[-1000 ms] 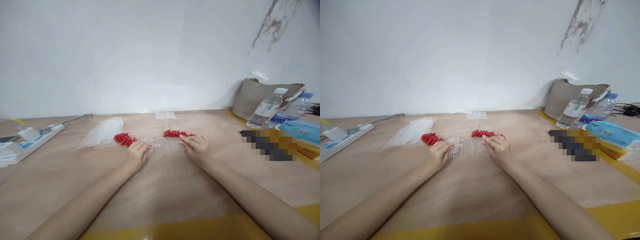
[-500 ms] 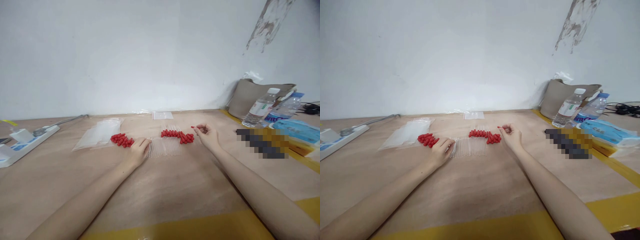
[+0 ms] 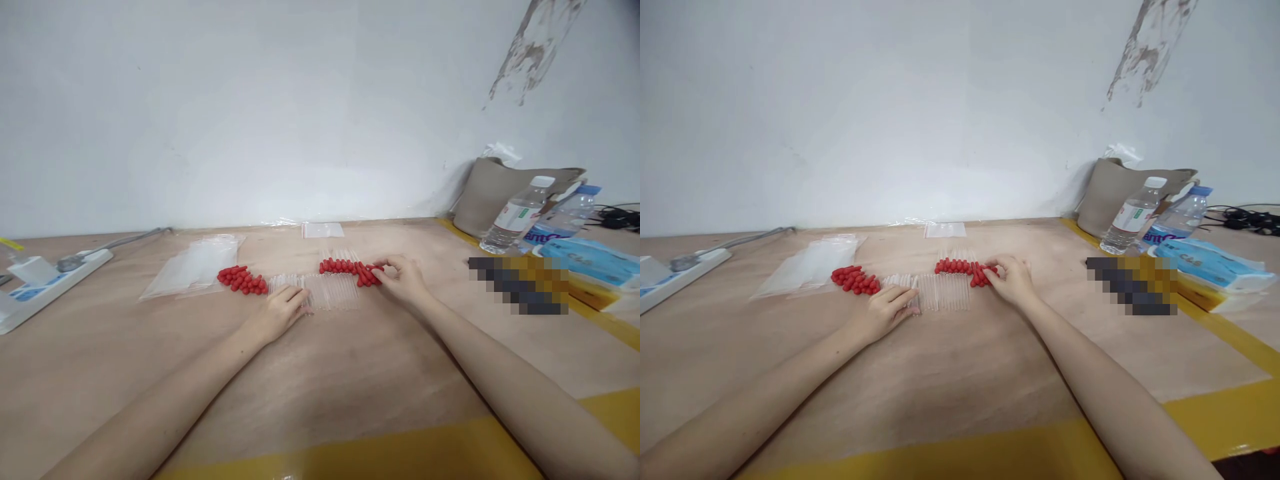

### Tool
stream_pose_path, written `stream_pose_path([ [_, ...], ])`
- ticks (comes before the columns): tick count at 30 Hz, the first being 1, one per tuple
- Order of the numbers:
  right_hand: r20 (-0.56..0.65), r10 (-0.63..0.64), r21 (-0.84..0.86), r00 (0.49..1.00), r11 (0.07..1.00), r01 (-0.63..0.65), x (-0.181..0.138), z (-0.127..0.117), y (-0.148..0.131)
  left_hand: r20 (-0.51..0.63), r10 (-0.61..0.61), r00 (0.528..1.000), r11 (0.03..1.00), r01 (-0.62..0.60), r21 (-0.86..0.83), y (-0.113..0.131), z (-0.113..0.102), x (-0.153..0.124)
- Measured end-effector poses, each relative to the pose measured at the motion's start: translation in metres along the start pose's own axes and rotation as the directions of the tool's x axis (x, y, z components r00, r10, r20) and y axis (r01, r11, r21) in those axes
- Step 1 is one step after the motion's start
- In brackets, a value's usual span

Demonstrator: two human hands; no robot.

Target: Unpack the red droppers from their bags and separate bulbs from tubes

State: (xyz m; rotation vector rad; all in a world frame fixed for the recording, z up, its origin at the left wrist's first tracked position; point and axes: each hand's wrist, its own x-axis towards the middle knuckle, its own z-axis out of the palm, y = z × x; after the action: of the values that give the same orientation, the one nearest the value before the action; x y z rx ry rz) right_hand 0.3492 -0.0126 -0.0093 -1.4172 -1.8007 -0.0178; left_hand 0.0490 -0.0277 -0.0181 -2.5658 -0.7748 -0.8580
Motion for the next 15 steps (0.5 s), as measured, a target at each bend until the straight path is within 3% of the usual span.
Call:
stream_pose_path([
  [3,0.037,0.006,-0.075,0.999,0.997,-0.003,0.001,-0.001,-0.001,0.061,0.017,0.998,1.000,-0.016,-0.011,0.000,-0.002,0.002],
  [6,-0.007,0.035,-0.033,0.999,0.999,-0.035,0.002,0.003,0.004,0.081,0.006,0.997,0.999,-0.003,-0.032,-0.001,-0.002,0.002],
  [11,-0.066,0.173,0.043,0.983,0.984,-0.171,0.001,0.010,0.014,0.128,-0.036,0.991,0.999,0.038,-0.008,-0.003,-0.005,0.002],
  [15,-0.095,0.305,0.010,0.948,0.952,-0.305,0.011,0.005,0.010,0.245,-0.041,0.969,0.997,0.024,0.073,-0.005,-0.013,0.005],
])
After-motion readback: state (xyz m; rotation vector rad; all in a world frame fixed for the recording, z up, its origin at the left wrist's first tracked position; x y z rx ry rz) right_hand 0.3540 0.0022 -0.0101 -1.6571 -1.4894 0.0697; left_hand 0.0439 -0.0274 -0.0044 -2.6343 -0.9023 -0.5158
